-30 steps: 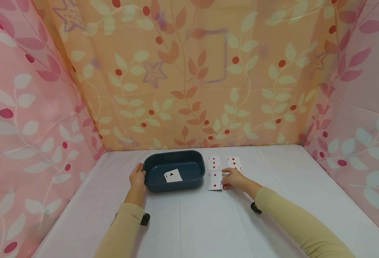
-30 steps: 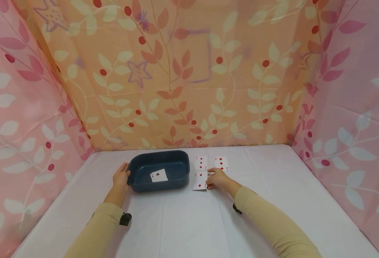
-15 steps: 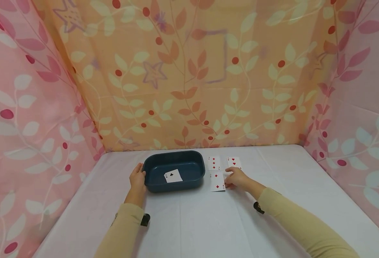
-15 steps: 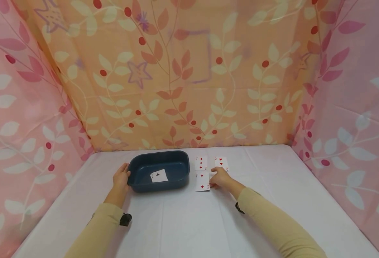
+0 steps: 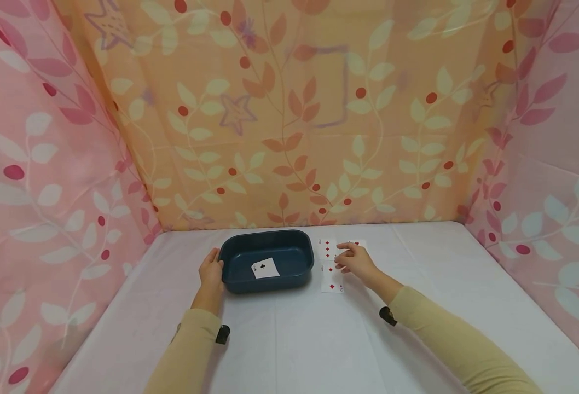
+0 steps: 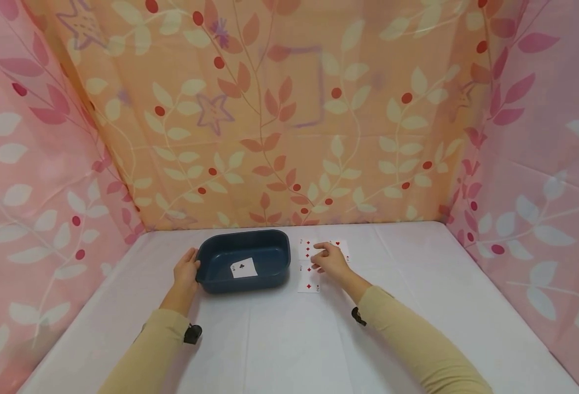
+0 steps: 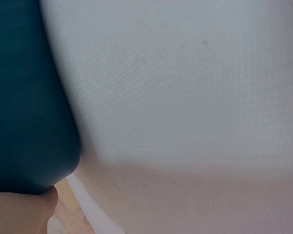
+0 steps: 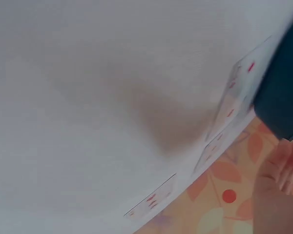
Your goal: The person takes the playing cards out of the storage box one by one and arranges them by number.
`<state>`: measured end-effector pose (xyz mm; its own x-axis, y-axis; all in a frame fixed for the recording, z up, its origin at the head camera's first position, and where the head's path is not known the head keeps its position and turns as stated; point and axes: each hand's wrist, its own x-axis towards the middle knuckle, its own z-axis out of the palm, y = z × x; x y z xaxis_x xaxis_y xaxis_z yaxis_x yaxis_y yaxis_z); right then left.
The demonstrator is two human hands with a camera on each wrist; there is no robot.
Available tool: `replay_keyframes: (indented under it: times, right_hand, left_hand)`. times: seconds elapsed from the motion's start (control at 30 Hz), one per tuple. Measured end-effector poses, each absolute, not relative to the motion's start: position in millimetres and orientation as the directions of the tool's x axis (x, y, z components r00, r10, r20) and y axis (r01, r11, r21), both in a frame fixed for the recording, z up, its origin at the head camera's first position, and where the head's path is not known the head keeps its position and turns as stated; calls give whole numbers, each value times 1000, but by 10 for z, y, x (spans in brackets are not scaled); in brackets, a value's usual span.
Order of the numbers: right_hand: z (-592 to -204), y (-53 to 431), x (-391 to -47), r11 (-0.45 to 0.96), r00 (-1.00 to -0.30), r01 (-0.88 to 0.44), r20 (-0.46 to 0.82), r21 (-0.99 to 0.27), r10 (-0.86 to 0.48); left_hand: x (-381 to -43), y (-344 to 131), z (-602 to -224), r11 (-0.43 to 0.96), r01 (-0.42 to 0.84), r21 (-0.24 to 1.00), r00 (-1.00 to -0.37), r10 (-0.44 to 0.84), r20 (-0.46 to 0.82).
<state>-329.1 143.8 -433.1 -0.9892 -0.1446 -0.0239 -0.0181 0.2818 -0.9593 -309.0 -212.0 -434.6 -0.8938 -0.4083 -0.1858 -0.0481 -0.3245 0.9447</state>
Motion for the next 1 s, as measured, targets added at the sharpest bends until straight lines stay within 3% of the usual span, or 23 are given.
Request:
replay_keyframes:
  times: [0.23,0.47,0.87,1.0]
  right_hand:
    - [-4278,1162,-3304,47,-963,-133,118,-990,-244]
    - [-4243,834,-3306,-57,-947,-114,126,-992,-294]
    - [-4277,434,-3447,-18,-903,-141,136,-990,-407]
    - [-4278,339,-3513,91,-884,-141,84,-986,-459]
  left_hand:
    - [-3094,-2117,-4342,-328,-31,944,-896,-409,-171]
    - [-3111,-2126,-4351,-327,-40,944,-892,-414,-181]
    - [-3111,-2126,-4341,-335,-47,941,-889,-415,-192]
    - [-3105,-2125,-4342,-336,-48,941,-889,-416,-194]
